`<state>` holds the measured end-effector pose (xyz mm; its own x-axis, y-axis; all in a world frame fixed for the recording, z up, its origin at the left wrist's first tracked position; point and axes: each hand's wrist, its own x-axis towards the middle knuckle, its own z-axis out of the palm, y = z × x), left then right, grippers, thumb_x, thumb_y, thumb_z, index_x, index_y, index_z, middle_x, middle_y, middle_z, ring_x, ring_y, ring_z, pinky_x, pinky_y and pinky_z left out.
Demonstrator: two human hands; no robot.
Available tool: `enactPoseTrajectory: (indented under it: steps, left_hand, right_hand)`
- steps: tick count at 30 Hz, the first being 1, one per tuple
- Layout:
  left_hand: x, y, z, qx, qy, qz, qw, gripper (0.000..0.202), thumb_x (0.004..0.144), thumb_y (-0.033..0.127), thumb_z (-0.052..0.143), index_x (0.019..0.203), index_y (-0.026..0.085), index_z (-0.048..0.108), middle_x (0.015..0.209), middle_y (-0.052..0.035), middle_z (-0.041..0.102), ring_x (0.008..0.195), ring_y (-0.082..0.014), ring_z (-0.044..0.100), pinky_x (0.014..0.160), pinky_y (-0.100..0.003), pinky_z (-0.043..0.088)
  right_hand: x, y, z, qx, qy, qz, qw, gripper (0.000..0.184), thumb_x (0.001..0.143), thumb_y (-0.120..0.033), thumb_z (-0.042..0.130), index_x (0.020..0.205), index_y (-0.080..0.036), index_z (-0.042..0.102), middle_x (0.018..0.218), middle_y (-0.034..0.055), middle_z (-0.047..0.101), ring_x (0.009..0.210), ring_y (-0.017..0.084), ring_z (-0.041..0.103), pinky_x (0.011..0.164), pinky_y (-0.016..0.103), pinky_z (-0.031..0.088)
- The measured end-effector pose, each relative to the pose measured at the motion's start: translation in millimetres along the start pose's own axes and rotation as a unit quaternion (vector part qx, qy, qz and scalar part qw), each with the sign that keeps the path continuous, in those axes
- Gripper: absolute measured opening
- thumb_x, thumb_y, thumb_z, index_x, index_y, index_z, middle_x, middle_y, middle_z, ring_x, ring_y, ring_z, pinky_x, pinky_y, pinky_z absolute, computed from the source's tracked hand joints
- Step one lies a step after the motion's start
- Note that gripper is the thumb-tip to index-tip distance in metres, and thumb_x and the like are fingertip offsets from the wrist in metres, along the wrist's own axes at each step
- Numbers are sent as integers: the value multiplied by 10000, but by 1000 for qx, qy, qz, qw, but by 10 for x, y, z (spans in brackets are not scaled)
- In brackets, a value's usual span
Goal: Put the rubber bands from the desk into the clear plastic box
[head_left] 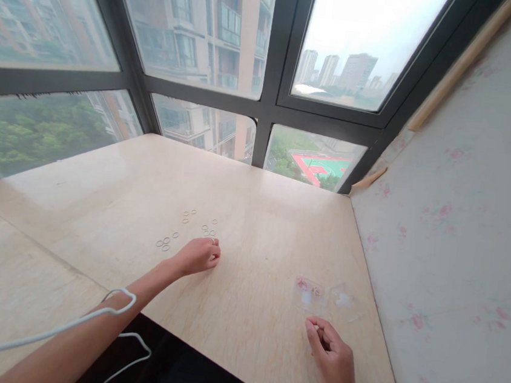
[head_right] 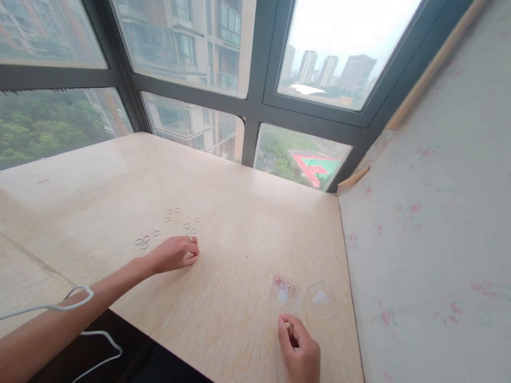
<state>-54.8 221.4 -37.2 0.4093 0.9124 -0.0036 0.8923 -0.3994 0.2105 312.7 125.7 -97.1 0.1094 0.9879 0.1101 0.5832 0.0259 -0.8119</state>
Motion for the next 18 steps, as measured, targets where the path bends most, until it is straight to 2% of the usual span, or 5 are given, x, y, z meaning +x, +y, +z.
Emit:
enactPoseTrajectory:
  steps: [11,14,18]
  left_hand:
    - [113,11,-129,11,-72,-6,997,151,715,112,488,632,164,602,749,-51,657,649,-169,566,554,-260,328]
    - [114,76,-129,-77,-47,-23,996,99,689,132,517,662,165,607,726,-36,651,642,-158,560,573,-254,366]
    - [143,280,-73,-258,-16,-45,965,65,705,194,551,696,161,605,697,-20,646,610,-129,551,552,-224,401]
  right_hand:
    - [8,-81,-37,12,-11,-16,1000,353,845,-496,530,803,-178,677,527,-31,450,470,130,442,447,214,379]
    - [-1,-93,-41,23,-20,-13,999,347,851,-490,530,802,-178,673,533,-32,442,475,129,439,450,214,370]
    - [2,-124,-45,25,-19,-23,999,337,863,-470,521,797,-175,672,528,-37,419,473,124,417,453,215,349]
